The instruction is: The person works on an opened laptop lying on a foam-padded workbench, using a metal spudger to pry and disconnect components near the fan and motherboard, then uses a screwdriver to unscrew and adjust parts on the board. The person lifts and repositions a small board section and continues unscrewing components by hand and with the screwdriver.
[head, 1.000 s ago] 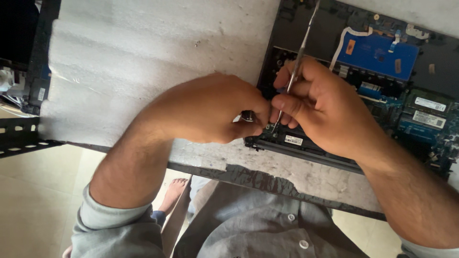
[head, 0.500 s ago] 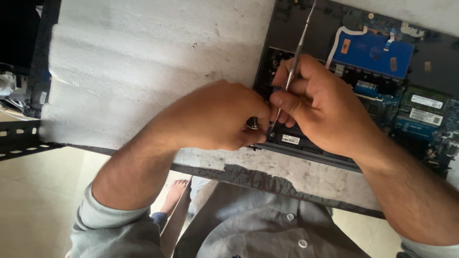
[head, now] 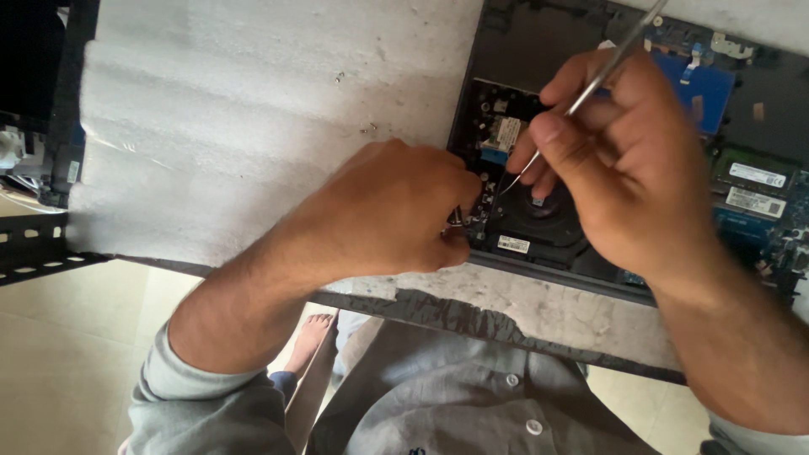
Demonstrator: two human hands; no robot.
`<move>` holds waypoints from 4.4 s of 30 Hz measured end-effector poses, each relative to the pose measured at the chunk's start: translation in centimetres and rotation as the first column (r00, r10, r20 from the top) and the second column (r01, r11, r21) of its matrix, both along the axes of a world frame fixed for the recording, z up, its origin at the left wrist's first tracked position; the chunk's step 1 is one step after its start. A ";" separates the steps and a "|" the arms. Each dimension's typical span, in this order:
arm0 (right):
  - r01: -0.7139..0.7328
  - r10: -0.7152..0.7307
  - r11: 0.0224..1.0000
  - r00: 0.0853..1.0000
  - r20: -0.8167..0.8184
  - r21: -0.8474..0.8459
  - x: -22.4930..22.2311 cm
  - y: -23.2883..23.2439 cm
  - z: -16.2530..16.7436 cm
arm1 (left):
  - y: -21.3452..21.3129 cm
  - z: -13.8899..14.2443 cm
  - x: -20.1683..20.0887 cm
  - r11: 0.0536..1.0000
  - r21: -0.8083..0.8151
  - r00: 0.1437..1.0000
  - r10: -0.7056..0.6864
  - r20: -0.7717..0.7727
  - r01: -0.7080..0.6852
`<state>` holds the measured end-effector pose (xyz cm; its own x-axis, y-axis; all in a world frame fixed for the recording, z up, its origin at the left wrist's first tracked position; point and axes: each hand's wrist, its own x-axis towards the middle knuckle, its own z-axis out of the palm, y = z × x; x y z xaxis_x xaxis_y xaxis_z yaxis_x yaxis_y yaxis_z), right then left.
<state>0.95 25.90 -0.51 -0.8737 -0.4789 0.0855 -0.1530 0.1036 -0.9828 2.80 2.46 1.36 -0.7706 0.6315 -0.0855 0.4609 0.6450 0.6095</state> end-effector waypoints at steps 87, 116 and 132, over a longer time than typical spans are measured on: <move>-0.141 0.585 0.681 0.696 -0.417 0.719 -0.5 -1.2 0.1 | -1.8 -0.4 -1.4 0.994 -0.113 0.998 0.004 0.070 0.004; -0.169 0.596 0.683 0.692 -0.408 0.710 0.0 -1.6 0.3 | -1.9 0.0 -1.7 0.979 -0.201 0.985 0.062 0.163 -0.029; -0.140 0.591 0.681 0.685 -0.427 0.718 -0.1 -2.0 -0.1 | -1.8 0.0 -1.7 0.993 -0.117 0.993 0.019 0.115 -0.006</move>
